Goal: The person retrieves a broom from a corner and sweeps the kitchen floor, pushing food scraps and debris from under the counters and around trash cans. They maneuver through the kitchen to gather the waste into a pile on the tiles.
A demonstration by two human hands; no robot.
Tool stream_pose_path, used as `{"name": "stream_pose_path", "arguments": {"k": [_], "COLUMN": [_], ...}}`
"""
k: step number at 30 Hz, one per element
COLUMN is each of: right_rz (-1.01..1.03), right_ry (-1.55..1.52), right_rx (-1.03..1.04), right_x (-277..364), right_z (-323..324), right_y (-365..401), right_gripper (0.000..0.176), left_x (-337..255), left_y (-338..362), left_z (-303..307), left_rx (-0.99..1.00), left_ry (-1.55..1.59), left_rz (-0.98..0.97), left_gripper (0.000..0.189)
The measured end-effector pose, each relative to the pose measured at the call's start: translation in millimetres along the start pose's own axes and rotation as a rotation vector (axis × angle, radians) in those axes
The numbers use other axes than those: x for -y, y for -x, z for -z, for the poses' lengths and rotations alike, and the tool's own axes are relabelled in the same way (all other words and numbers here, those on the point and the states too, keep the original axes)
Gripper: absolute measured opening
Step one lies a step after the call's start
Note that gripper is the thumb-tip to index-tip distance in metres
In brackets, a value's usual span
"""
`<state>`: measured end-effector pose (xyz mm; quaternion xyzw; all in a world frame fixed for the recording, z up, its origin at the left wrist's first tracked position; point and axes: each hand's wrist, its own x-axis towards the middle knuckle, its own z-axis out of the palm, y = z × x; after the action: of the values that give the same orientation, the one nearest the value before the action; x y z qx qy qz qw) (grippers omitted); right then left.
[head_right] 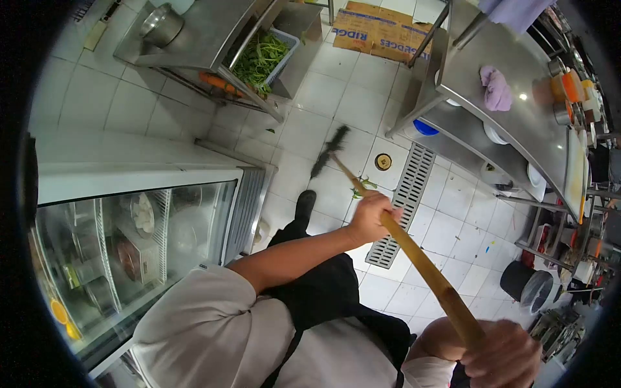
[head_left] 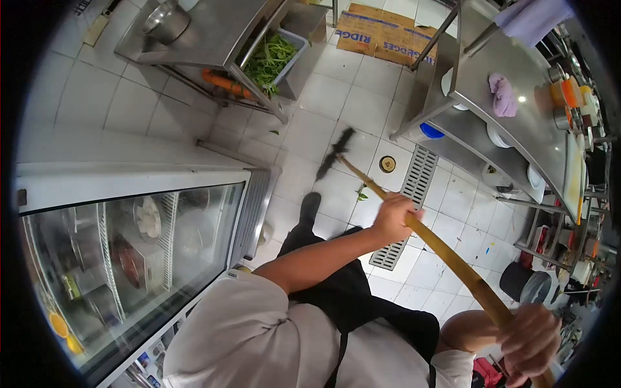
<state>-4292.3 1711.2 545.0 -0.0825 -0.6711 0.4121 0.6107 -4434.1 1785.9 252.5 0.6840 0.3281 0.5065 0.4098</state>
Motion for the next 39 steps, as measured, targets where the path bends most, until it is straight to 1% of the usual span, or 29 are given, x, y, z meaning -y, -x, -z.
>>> {"name": "stream_pose_path", "arguments": {"k": [2, 3, 4, 5, 6, 8, 9, 10, 12, 15, 18, 19, 21, 22, 23, 25, 26, 27, 28, 30, 31, 33, 34, 36, 37, 39], "right_rz": [-0.147, -0.161, -0.230, -0.239, -0.248, -0.239, -0.219, -0.205, -0.157, -0.228, -0.239, -0.270, -0.318, -0.337, -0.333, -0.294, -0.273, -0.233, -0.259, -0.263, -0.295, -0.326, -0.306, -0.280, -0.314, -0.352], "right_ry": [-0.134, -0.113, -0.194, -0.234, -0.275, -0.380, -0.415, -0.436, -0.445, -0.657, -0.516, -0.441, -0.284, -0.207, -0.192, -0.122, -0.051, -0.022, 0.016, 0.074, 0.054, 0.021, 0.001, -0.033, -0.065, -0.102], "right_rx": [0.233, 0.198, 0.454, 0.544, 0.635, 0.788, 0.750, 0.798, 0.689, 0.902, 0.809, 0.653, 0.349, 0.192, 0.024, -0.294, -0.381, -0.416, -0.454, -0.464, -0.439, -0.380, -0.350, -0.279, -0.261, -0.249], "right_x": [-19.2, -33.2, -46.9, -63.8, -81.5, -114.0, -130.3, -148.6, -176.4, -205.9, -222.4, -233.3, -276.8, -300.6, -324.3, -362.9, -364.4, -365.9, -360.3, -346.7, -338.2, -319.5, -310.0, -291.6, -282.6, -279.8], "right_z": [6.4, -3.7, 1.3, -4.8, -15.1, -24.3, -32.3, -34.1, -49.6, -70.8, -77.9, -80.8, -87.3, -92.1, -100.6, -109.5, -119.1, -124.9, -130.5, -136.1, -136.3, -130.3, -126.8, -118.1, -113.6, -100.6], "right_y": [-17.9, -28.7, -48.0, -65.5, -82.5, -102.5, -110.6, -126.3, -148.1, -201.5, -218.9, -220.7, -214.3, -208.2, -199.9, -156.5, -142.0, -127.8, -120.1, -120.6, -124.7, -140.4, -146.4, -154.9, -156.5, -149.9], "right_gripper": [0.028, 0.029, 0.026, 0.025, 0.024, 0.022, 0.018, 0.018, 0.019, 0.023, 0.025, 0.026, 0.028, 0.029, 0.026, 0.021, 0.017, 0.017, 0.017, 0.018, 0.019, 0.019, 0.019, 0.019, 0.019, 0.017], "left_x": [8.4, 14.8, 20.7, 25.8, 35.8, 46.3, 54.4, 60.7, 72.2, 64.7, 71.7, 82.3, 118.8, 145.6, 172.8, 216.8, 231.0, 237.5, 235.5, 217.3, 207.6, 191.2, 183.4, 158.3, 148.1, 149.4], "left_y": [3.7, 4.3, 4.1, 3.8, 6.3, 1.6, -0.4, -4.4, -12.0, -29.1, -56.4, -70.9, -95.9, -105.2, -107.5, -99.3, -99.1, -99.0, -99.1, -96.8, -95.6, -91.2, -88.9, -92.2, -87.0, -77.5], "left_z": [21.6, 32.2, 45.9, 65.5, 81.3, 118.0, 130.5, 143.6, 163.9, 194.7, 224.7, 239.5, 274.4, 292.7, 308.0, 334.8, 344.0, 348.6, 350.4, 351.7, 346.7, 328.9, 320.3, 309.6, 301.3, 279.5], "left_rx": [-0.194, -0.289, -0.389, -0.408, -0.470, -0.506, -0.535, -0.566, -0.618, -0.689, -0.793, -0.833, -0.800, -0.729, -0.654, -0.371, -0.236, -0.171, -0.095, 0.068, 0.122, 0.121, 0.123, 0.022, -0.027, -0.150], "left_ry": [-0.081, -0.109, -0.139, -0.180, -0.145, -0.216, -0.206, -0.198, -0.216, -0.269, -0.287, -0.299, -0.384, -0.362, -0.339, -0.333, -0.328, -0.347, -0.331, -0.302, -0.282, -0.233, -0.205, -0.256, -0.276, -0.256], "left_rz": [0.059, 0.103, 0.150, 0.174, 0.283, 0.331, 0.338, 0.343, 0.339, 0.322, 0.280, 0.253, 0.350, 0.373, 0.397, 0.388, 0.377, 0.386, 0.383, 0.389, 0.445, 0.433, 0.423, 0.461, 0.492, 0.520], "left_gripper": [0.031, 0.031, 0.031, 0.033, 0.034, 0.037, 0.037, 0.038, 0.038, 0.037, 0.035, 0.034, 0.027, 0.023, 0.018, 0.018, 0.018, 0.018, 0.018, 0.018, 0.020, 0.019, 0.019, 0.018, 0.017, 0.015]}}
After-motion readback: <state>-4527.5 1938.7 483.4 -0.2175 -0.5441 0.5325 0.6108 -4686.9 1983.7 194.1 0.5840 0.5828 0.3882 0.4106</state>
